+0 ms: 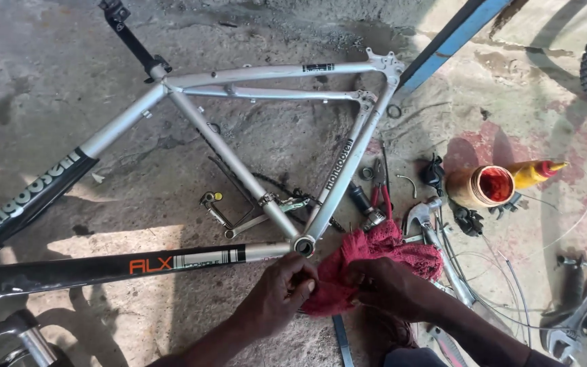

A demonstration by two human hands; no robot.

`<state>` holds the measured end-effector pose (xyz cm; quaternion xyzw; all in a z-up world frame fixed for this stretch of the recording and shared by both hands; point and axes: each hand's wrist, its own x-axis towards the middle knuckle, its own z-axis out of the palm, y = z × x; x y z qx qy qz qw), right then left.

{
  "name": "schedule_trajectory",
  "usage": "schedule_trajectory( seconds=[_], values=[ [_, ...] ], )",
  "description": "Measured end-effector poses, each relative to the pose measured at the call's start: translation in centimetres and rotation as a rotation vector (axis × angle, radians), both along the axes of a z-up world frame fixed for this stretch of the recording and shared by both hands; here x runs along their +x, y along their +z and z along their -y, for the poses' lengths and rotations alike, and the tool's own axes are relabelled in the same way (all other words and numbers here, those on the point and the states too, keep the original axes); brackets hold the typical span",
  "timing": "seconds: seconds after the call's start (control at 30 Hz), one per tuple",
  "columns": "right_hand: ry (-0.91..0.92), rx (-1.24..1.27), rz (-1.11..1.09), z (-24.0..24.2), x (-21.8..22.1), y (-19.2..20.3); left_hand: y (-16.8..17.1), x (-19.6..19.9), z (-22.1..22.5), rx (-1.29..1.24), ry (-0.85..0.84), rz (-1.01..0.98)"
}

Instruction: Cleaning the head tube and bottom bracket shell of a bicycle frame using a rag to remove grease and dirt.

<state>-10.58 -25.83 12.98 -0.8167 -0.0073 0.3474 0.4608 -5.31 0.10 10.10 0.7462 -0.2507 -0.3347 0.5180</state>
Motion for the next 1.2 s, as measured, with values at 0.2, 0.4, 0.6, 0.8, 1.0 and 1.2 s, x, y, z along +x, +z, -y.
schedule_trajectory(
  seconds=[0.2,0.4,0.6,0.8,1.0,1.2],
  values=[
    [-0.055,0.23,0.099,-0.8,0.9,2.8,-0.2,1.6,1.1,-0.084,-0.094,-0.152],
    [-0.486,0.616,0.075,-1.5,-0.4,-4.1,1.7,-0.4,2.8,-0.048,-0.222,-0.182],
    [-0.397,0.07,0.265,-2.2,1.8,-8.5,-8.1,1.4,-0.7,0.33,-0.092,0.794],
    [0.003,0.026,0.599,-3.0,6.1,-7.2,-9.8,5.1,-3.3,0.53,-0.301,0.745],
    [0.152,0.017,0.748,-3.4,7.5,-9.4,-8.3,5.1,-3.3,0.519,-0.31,0.775],
    [0.18,-0.11,0.746,-4.0,6.9,-13.3,-8.5,4.9,-3.3,0.488,-0.3,0.809]
  ],
)
